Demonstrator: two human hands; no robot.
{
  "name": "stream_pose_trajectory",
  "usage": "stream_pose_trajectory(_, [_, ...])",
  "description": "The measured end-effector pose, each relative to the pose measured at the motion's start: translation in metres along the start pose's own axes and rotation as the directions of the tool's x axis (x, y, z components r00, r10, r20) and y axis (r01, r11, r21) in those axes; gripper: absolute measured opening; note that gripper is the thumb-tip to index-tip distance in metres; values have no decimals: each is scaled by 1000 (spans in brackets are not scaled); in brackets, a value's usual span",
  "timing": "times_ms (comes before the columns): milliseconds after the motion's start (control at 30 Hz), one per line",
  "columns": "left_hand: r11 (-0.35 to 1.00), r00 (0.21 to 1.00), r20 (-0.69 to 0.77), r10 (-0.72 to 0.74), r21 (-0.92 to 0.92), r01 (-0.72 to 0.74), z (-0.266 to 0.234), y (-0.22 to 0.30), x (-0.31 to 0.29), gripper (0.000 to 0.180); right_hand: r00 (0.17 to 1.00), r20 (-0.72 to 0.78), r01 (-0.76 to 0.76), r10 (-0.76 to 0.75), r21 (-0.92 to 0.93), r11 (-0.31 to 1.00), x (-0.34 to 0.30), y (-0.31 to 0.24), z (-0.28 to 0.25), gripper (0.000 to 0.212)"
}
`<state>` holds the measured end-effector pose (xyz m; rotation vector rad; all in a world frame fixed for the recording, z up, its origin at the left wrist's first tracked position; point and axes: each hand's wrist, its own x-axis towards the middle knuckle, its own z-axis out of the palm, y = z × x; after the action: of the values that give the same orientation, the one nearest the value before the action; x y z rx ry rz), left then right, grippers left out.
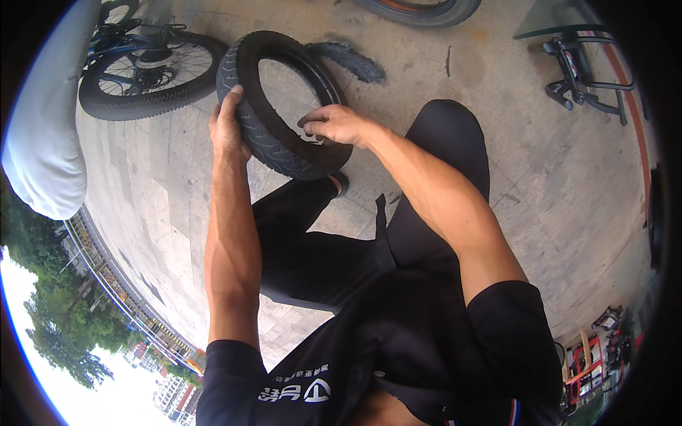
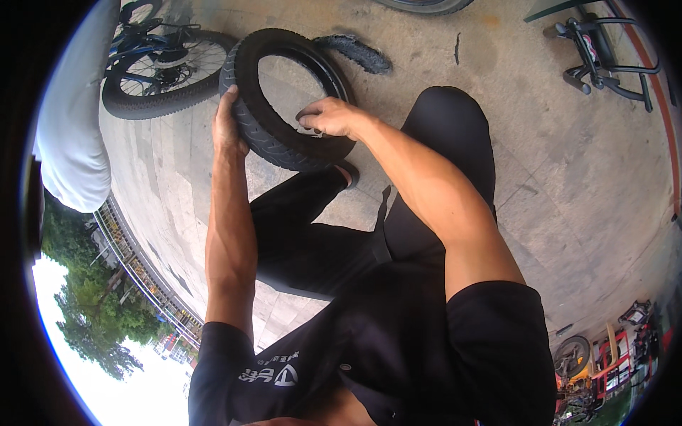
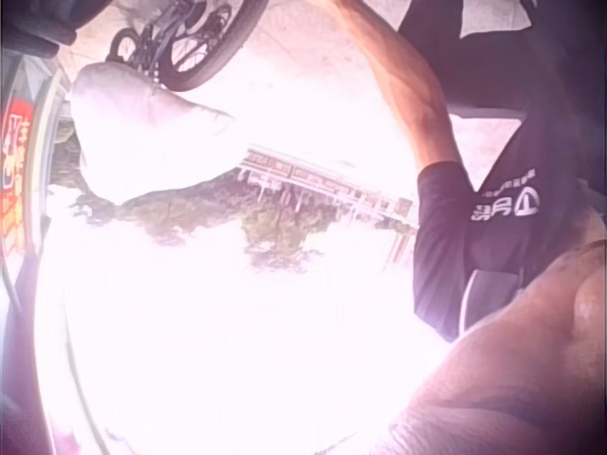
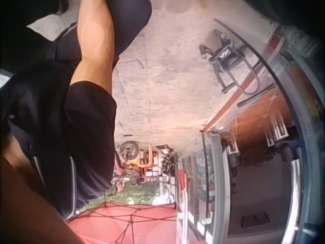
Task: The person selects a tire from a stack, then sits on the floor and removes the inner tube from the tire by hand. The person continues to manipulate the tire and inner tube, separating them further.
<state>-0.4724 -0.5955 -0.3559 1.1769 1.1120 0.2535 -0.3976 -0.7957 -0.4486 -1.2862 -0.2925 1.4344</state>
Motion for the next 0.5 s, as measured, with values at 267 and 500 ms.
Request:
stream_pose_trajectory(267, [1000,1000,17,-2,10,2,-10,-6,-5,56,990,137,-53,15,278,959,12,-3,17,21])
stream_pose_trajectory(500, [998,1000,4,6,60,-6,-15,-10,-5,49,993,2,117,-117,-57,991,9,-5,28,25])
